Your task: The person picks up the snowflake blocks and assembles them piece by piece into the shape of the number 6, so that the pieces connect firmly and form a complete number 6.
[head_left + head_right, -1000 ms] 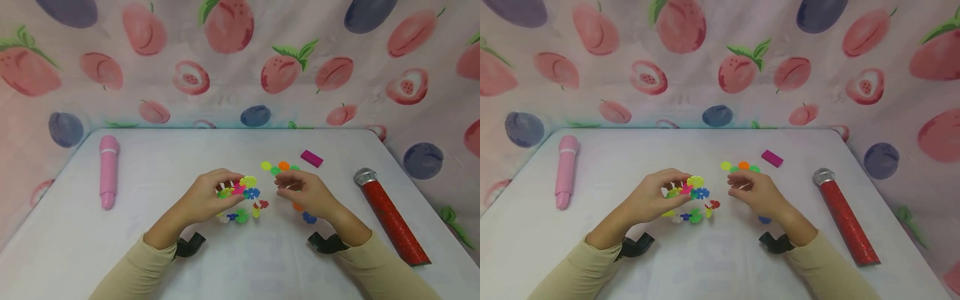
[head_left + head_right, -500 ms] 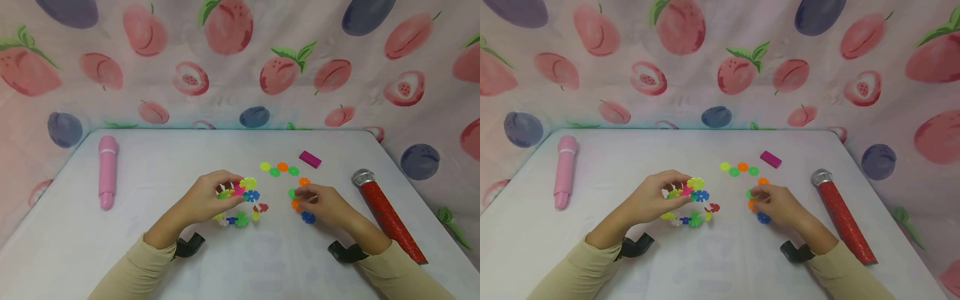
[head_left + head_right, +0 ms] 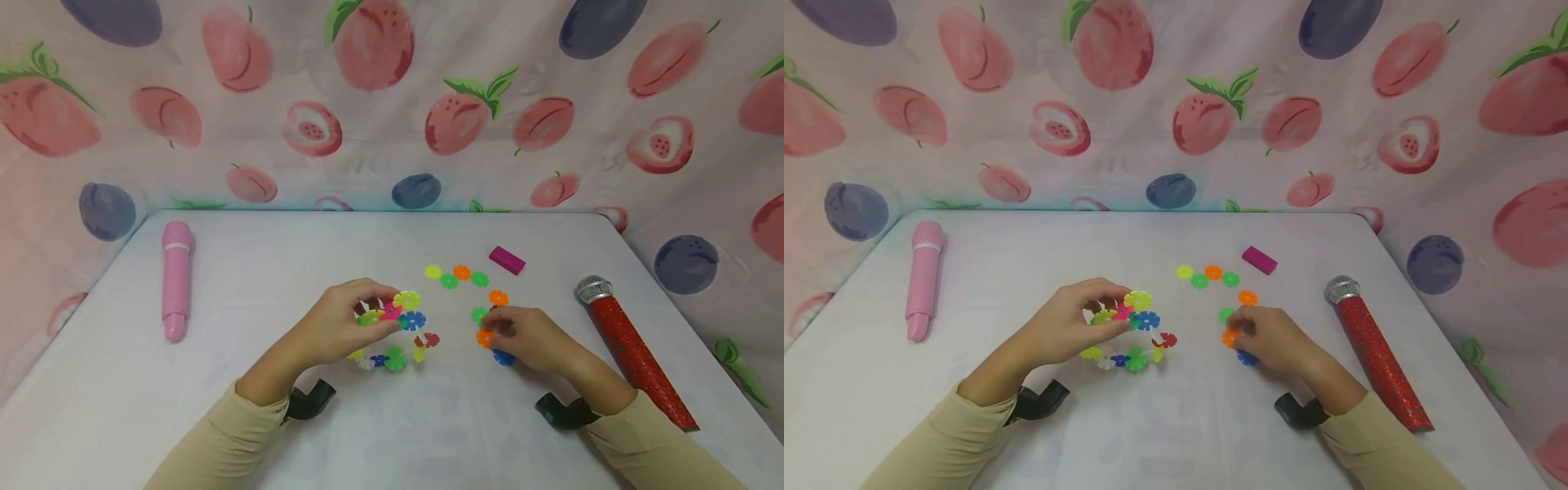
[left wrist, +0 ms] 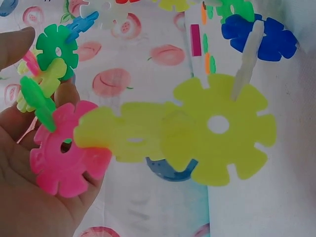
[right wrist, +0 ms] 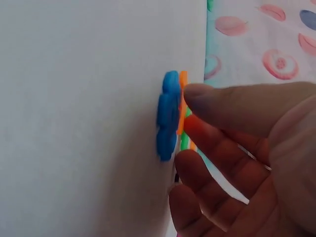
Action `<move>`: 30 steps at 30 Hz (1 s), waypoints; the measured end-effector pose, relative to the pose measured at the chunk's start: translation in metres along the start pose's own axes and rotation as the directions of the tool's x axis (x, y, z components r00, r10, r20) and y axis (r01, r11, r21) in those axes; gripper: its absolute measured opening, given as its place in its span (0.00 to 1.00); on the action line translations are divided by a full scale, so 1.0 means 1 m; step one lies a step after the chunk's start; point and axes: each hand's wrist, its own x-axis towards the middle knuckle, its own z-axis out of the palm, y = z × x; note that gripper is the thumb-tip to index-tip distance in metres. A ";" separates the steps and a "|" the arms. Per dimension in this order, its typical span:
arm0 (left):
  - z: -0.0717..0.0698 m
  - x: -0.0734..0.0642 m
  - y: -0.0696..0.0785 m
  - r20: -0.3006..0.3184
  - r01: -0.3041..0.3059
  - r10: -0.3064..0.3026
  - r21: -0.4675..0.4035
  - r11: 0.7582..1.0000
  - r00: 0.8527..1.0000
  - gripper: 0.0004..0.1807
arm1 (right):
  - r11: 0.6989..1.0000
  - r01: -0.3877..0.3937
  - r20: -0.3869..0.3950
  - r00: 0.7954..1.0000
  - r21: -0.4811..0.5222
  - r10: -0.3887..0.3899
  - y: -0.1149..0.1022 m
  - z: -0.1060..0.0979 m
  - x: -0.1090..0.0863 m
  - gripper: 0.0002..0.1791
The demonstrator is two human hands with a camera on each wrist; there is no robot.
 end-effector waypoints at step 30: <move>0.001 0.000 0.002 -0.027 0.022 -0.022 -0.006 1.000 0.999 0.20 | 0.940 0.268 -0.383 0.907 0.209 -0.173 -0.061 -0.017 0.005 0.09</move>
